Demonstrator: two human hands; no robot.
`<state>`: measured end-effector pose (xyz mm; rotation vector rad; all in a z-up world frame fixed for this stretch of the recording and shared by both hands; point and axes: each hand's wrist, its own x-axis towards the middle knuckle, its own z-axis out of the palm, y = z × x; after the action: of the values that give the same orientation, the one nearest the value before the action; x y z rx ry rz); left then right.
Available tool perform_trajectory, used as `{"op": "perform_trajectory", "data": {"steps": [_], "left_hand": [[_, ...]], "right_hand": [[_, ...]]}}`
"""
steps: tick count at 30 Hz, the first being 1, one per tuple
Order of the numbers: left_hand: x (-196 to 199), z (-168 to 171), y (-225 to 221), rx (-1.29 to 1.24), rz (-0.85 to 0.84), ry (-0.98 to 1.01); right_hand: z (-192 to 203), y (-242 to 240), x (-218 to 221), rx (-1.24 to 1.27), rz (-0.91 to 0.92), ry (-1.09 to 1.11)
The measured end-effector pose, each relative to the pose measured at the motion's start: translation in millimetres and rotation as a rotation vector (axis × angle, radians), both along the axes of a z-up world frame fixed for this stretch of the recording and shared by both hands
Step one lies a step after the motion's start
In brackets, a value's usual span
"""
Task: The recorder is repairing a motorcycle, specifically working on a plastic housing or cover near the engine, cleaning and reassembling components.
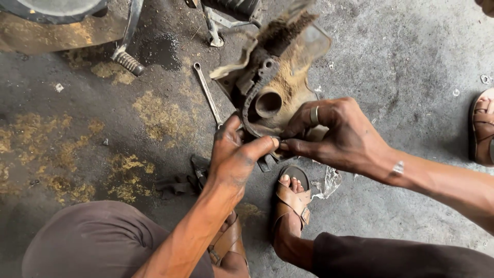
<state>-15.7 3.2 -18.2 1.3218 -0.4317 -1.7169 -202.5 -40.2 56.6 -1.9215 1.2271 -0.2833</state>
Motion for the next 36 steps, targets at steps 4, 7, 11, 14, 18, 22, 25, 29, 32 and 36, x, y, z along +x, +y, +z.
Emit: {"op": "perform_trajectory", "data": {"steps": [4,7,11,14,18,22,25,29,32,36], "left_hand": [[0,-3,2,-0.047,-0.059,0.03],[-1,-7,1,0.018,-0.062,0.022],[-3,-35,5,0.112,-0.154,-0.113],[-3,-77,10,0.09,-0.232,-0.307],[4,-139,16,0.174,-0.42,-0.339],[33,-202,29,0.28,-0.65,-0.574],[52,-246,29,0.204,-0.709,-0.593],[56,-260,24,0.239,-0.762,-0.741],[50,-244,2,0.268,-0.808,-0.824],[43,-230,-9,0.252,-0.797,-0.955]], "right_hand": [[-5,2,-1,-0.052,0.041,0.027],[-12,0,-1,-0.05,0.081,0.085],[-30,2,-11,0.124,0.045,0.147],[-72,12,-15,0.186,0.031,0.098],[-141,29,-18,0.078,-0.075,0.146],[-188,33,-13,-0.177,-0.298,0.075],[-210,34,-8,-0.364,-0.258,0.079],[-242,28,6,-0.325,-0.087,0.186],[-259,24,7,-0.361,-0.044,0.206],[-274,18,5,-0.438,-0.06,0.08]]}}
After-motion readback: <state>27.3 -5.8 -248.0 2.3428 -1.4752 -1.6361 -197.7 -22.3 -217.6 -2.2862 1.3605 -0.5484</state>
